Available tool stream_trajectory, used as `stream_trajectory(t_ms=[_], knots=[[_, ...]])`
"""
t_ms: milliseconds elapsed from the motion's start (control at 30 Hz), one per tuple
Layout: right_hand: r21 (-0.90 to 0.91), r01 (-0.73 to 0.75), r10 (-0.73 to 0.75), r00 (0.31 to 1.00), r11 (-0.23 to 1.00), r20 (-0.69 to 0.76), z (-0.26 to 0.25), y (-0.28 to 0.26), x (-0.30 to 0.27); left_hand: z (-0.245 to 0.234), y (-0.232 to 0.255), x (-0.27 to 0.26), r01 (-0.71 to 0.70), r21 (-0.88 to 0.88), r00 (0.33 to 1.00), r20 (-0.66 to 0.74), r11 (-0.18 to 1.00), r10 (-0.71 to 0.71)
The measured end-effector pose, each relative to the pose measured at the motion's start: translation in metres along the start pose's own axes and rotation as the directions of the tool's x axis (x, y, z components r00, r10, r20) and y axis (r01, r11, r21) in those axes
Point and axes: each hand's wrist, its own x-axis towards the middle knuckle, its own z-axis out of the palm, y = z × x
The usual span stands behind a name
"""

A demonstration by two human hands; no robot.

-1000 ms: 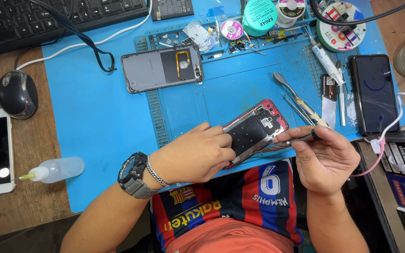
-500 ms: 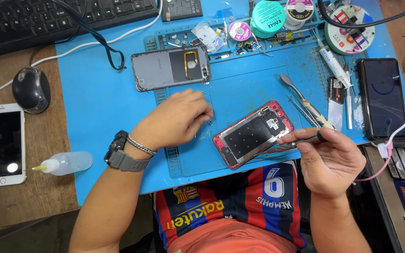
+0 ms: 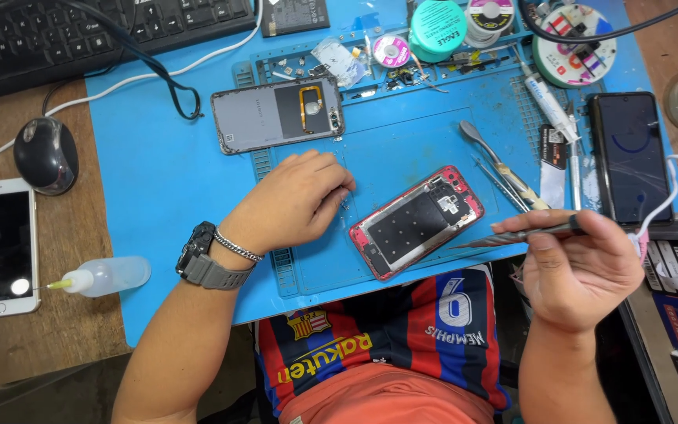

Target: The person uses a screwdriver to remove screws from the back of a red smartphone. They then use a plastic pry tool to separate the screen from the phone's frame. Finally, they use tweezers to remove small components from the disassembled device.

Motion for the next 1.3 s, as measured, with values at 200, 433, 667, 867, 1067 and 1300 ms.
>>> stream_trajectory(t_ms=[200, 433, 667, 867, 1067, 1300], knots=[[0.066, -0.081, 0.095, 0.963, 0.995, -0.252, -0.028, -0.004, -0.006, 0.016, 0.048, 0.029, -0.009, 0.032, 0.999, -0.052, 0.999, 0.011], [0.064, -0.115, 0.129, 0.947, 0.991, -0.295, -0.053, -0.008, -0.031, 0.057, 0.104, 0.076, 0.256, 0.308, 0.954, 0.074, 0.916, -0.291], [0.192, -0.116, 0.17, 0.94, 0.975, -0.296, -0.059, -0.012, -0.038, 0.022, 0.096, 0.113, 0.569, 0.082, 0.693, 0.489, 0.818, -0.531], [0.355, -0.15, 0.252, 0.932, 0.923, -0.262, -0.045, -0.015, -0.044, 0.019, 0.089, 0.087, 0.561, -0.648, 0.827, 0.425, 0.514, -0.367], [0.409, -0.268, 0.367, 0.911, 0.872, -0.188, -0.023, -0.012, -0.051, 0.04, 0.106, 0.064, 0.112, -0.988, 0.926, 0.142, -0.103, -0.35], [0.401, -0.302, 0.353, 0.934, 0.865, -0.059, -0.005, -0.028, -0.053, 0.047, 0.117, 0.054, 0.146, -0.956, 0.94, 0.214, -0.254, -0.264]])
